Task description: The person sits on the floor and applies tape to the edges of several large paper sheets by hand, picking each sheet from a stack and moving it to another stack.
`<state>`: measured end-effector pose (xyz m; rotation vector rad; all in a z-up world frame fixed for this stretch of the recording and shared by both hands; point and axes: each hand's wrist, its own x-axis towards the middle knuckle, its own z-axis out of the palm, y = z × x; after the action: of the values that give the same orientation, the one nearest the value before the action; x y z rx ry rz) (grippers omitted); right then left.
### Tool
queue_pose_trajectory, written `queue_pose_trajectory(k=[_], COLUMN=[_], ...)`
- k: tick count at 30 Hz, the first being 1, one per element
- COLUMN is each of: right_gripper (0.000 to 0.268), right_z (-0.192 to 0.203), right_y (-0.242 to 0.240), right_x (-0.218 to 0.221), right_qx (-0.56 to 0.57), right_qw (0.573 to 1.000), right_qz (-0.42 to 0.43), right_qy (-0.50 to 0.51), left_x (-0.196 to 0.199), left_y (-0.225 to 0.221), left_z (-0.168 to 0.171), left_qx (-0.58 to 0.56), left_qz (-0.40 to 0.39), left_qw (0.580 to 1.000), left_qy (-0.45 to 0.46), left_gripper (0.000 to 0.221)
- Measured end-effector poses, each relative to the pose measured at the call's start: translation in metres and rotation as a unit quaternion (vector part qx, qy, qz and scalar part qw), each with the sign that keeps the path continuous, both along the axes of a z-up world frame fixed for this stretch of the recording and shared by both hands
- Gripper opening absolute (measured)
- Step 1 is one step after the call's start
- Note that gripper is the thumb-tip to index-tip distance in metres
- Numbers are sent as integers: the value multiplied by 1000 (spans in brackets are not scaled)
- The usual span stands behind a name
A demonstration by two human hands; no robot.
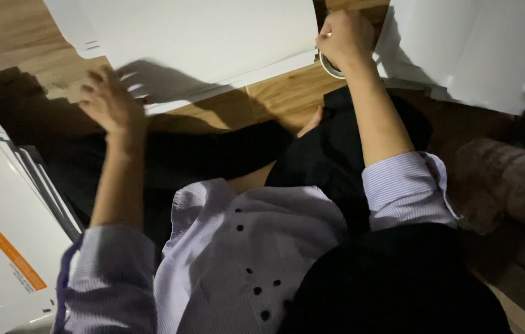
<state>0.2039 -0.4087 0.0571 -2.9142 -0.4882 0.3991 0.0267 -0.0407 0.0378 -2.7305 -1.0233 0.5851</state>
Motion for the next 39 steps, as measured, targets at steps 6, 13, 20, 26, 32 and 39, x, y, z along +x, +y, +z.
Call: queue_pose_trajectory(k=[6,13,20,26,32,39], right_gripper=[5,9,6,9,4,6], right_z=[-8,-14,-5,-12,-9,19], right_y=[-2,12,22,17,11,31], right_x=[-2,-16,-20,-16,-19,-26], right_qx=[-22,81,13,56,59,2], right_qw=[998,990,1000,997,998,997], right_qz=[47,77,-4,-27,24,74], right_qy=[-47,-84,12,50,17,27], left_x=[-31,-32,-19,31,49,54], left_y=[-130,-103,-86,-182,-232,-231], left_z=[18,29,14,44,-18,-14], left_qx=[-33,-113,-3,-217,-142,-60], left_qz=[-392,-134,47,-321,-415,-473], left_qw=[913,983,995,919,886,878], left_qy=[-104,-46,-90,-69,-150,-38], left_gripper=[103,94,91,66,69,73])
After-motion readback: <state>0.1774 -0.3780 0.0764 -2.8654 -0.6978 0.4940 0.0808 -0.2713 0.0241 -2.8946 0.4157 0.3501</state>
